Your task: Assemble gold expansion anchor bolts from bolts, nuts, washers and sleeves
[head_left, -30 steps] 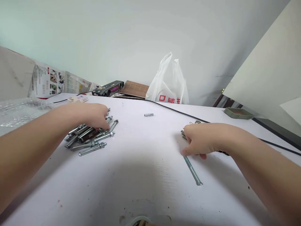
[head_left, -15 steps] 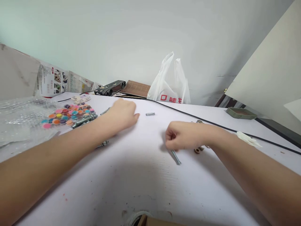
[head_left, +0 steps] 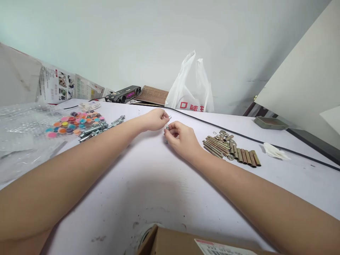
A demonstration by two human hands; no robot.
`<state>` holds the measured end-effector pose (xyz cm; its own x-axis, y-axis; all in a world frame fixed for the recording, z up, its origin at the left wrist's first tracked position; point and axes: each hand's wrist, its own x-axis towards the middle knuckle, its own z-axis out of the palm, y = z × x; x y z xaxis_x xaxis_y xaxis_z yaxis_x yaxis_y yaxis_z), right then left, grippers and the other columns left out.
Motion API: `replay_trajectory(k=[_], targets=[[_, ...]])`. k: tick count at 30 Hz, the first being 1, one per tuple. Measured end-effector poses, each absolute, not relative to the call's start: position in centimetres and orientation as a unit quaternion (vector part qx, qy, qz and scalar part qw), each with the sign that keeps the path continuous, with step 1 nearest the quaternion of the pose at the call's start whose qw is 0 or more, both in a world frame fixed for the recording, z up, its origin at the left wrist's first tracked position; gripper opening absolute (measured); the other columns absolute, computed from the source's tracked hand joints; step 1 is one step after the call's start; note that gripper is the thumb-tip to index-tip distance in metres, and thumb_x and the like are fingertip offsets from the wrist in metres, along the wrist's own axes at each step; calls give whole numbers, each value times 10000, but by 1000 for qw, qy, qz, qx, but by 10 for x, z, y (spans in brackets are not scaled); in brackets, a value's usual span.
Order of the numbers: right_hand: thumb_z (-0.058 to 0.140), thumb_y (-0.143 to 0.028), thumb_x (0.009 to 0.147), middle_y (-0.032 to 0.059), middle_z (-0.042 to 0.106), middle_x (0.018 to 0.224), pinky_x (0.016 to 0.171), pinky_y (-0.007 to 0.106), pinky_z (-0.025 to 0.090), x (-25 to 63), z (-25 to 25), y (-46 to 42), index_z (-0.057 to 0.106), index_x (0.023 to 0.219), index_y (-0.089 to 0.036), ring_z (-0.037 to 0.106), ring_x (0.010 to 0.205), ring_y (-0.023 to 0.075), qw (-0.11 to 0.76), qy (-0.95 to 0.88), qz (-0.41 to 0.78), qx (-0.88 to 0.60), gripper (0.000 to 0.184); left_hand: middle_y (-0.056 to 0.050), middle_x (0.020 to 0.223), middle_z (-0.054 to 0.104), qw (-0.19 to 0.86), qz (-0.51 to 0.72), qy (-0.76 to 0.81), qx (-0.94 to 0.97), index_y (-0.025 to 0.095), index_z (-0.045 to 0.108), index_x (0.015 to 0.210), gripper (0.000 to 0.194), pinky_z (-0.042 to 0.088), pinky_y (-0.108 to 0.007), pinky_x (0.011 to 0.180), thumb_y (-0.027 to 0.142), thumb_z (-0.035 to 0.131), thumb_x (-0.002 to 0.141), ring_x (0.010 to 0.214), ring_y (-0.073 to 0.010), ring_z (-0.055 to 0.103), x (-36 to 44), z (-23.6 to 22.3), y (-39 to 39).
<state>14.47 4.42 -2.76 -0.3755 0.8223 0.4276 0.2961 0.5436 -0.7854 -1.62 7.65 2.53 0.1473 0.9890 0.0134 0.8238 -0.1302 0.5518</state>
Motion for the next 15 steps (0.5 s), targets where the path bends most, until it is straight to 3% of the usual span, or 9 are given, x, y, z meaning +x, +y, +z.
replay_trajectory(k=[3,6,10,15], targets=[[543,-312,836,7,664,716,628,255,414,147,-28,48,582,779,-187,573,628,128,428,-767,302,-371,143,-56,863,677,390,341,499,694,169,666,1048,396,468,-290,733,476,617,803,770,-166,601,-10,24,53],[560,-289,808,-8,613,638,579,253,380,149,-26,50,559,691,-185,514,580,119,431,-771,294,-366,157,-68,935,679,490,409,435,635,150,628,1084,435,477,-305,836,498,622,822,867,-167,619,-3,14,35],[557,-260,809,-14,639,657,621,246,404,149,-27,47,596,729,-183,528,601,112,430,-784,294,-338,118,-41,916,648,455,501,453,580,153,620,1058,426,478,-278,814,482,676,794,841,-140,596,1,3,26],[552,-291,835,7,662,693,632,250,423,149,-29,47,592,743,-178,552,619,119,430,-786,296,-332,151,-35,916,620,408,525,453,594,160,641,1029,424,485,-264,756,485,704,765,785,-123,556,1,7,28]])
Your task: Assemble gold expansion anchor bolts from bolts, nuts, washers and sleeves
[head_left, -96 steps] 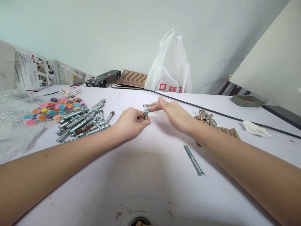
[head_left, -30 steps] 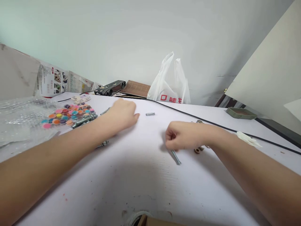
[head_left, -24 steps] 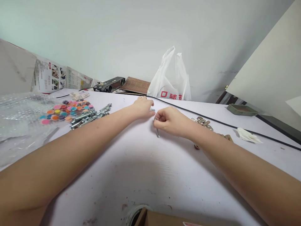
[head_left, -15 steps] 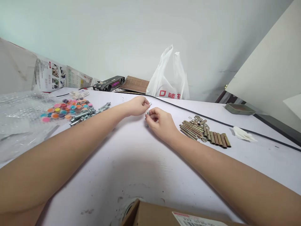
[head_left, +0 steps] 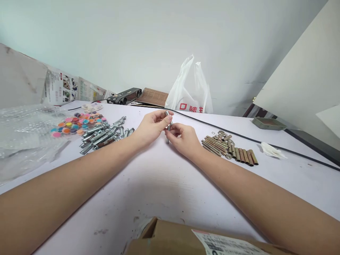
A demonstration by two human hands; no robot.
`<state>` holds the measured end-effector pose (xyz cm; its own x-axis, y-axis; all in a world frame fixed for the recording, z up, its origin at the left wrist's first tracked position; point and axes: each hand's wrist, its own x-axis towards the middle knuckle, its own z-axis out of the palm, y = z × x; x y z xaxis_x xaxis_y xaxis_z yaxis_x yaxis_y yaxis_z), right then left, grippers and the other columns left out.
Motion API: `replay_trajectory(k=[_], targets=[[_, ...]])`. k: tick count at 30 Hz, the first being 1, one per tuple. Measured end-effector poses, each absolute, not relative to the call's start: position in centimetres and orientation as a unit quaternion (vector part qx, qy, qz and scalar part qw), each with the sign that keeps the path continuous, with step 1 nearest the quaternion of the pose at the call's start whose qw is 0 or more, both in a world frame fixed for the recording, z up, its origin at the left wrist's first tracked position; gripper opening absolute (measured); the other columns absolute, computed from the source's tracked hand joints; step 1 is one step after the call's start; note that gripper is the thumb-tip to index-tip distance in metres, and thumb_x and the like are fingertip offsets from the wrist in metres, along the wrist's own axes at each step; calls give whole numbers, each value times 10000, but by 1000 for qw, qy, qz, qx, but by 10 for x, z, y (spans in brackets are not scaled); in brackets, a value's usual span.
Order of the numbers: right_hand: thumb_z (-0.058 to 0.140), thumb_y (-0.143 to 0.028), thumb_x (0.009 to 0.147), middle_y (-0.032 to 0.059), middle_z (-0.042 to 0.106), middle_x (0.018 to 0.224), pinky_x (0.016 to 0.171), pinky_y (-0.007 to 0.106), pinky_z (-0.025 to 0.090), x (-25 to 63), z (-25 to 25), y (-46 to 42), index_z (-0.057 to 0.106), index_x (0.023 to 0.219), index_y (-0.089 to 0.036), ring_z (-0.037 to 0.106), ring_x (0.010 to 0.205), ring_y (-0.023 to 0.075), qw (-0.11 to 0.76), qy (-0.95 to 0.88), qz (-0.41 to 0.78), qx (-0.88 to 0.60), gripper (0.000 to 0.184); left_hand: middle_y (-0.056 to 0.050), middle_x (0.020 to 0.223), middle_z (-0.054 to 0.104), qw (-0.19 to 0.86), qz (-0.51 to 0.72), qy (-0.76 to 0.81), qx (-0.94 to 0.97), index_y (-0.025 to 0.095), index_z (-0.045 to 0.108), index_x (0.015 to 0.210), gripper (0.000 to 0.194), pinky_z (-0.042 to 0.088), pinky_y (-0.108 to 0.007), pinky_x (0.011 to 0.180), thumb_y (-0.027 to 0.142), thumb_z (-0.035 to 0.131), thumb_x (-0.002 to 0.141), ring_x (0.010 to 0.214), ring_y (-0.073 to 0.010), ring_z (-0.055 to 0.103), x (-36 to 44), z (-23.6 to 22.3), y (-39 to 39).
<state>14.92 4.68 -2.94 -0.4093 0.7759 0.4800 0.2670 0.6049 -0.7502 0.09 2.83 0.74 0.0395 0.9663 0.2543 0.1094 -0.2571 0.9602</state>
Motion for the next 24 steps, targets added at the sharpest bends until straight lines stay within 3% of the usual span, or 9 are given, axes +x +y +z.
replay_trajectory(k=[11,17,24], targets=[[521,-317,881,-29,511,616,627,257,387,154,-27,47,652,760,-180,417,598,116,416,-800,296,-316,225,-44,906,626,352,413,476,693,149,626,1069,378,526,-329,825,455,608,848,849,-165,613,-11,19,32],[490,-330,907,-3,616,708,652,265,394,157,-27,46,701,904,-176,475,638,131,405,-808,296,-310,261,-65,954,665,373,413,460,692,131,646,1009,338,550,-351,831,395,668,799,858,-174,635,-13,24,33],[490,-303,908,-11,642,687,668,258,395,160,-26,47,724,890,-173,496,633,126,402,-813,290,-305,268,-80,1042,698,277,374,482,742,143,702,848,223,510,-335,872,355,654,802,933,-203,640,-13,29,32]])
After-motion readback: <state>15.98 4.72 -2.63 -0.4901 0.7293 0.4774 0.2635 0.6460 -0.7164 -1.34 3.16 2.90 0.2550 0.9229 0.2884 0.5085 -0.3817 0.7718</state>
